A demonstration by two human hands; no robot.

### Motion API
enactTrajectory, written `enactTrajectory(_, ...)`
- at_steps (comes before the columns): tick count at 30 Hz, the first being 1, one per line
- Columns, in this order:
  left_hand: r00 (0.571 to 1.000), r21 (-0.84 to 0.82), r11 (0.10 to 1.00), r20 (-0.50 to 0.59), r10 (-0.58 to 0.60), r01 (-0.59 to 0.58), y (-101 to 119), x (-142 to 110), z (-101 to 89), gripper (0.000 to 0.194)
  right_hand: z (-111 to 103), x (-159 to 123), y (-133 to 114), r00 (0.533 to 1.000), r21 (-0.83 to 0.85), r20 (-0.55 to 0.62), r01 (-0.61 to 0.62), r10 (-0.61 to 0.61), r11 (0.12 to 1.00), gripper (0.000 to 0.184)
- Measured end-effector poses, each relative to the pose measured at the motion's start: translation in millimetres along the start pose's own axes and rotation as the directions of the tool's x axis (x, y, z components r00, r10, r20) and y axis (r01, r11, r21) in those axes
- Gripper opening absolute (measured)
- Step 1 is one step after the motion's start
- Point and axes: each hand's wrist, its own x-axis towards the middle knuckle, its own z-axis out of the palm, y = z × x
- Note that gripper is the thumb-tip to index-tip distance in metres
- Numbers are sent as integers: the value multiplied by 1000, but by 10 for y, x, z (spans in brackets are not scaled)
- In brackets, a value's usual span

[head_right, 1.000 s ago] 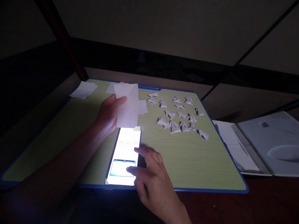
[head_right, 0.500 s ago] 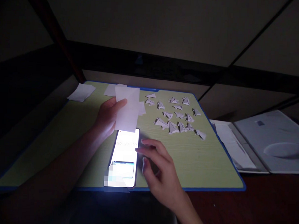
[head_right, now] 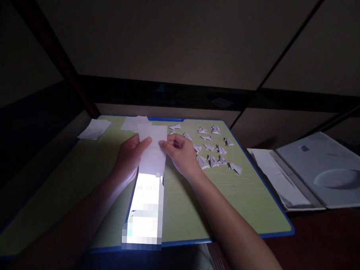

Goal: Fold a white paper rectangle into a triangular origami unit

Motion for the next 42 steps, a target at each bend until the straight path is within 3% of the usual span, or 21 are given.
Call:
enactTrajectory(8, 997, 110, 991, -34, 74, -69, 104, -16, 20, 29, -86, -30, 166, 997, 10, -74, -8, 8, 1000, 25)
enactTrajectory(12, 992, 138, 984, -43, 119, -112, 73, 10, 7, 24, -60, -50, 194, 993, -22, -73, 93, -94, 995, 17)
enactTrajectory(15, 990, 141, 983, -49, 129, -121, 55, 15, 4, 25, -32, -83, 191, 982, -52, -54, 178, -180, 983, 22)
enactTrajectory(21, 996, 115, 990, -25, 81, -78, 91, -13, 22, 23, -27, -141, 184, 956, -146, -12, 287, -292, 947, 38)
enactTrajectory(28, 998, 111, 992, -21, 67, -64, 83, -18, 27, 21, -74, -201, 162, 925, -335, 82, 376, -371, 864, 40)
enactTrajectory(32, 999, 103, 993, -8, 53, -51, 80, -26, 27, 26, -71, -215, 125, 875, -411, 141, 477, -463, 777, 42)
enactTrajectory(36, 999, 15, 1000, 32, 5, -5, 54, -17, 37, 29, -75, -215, 125, 834, -418, 179, 545, -522, 727, 47)
enactTrajectory(42, 995, -144, 986, 77, -70, 81, 77, -33, 56, 41, -94, -209, 160, 817, -424, 216, 571, -534, 703, 54)
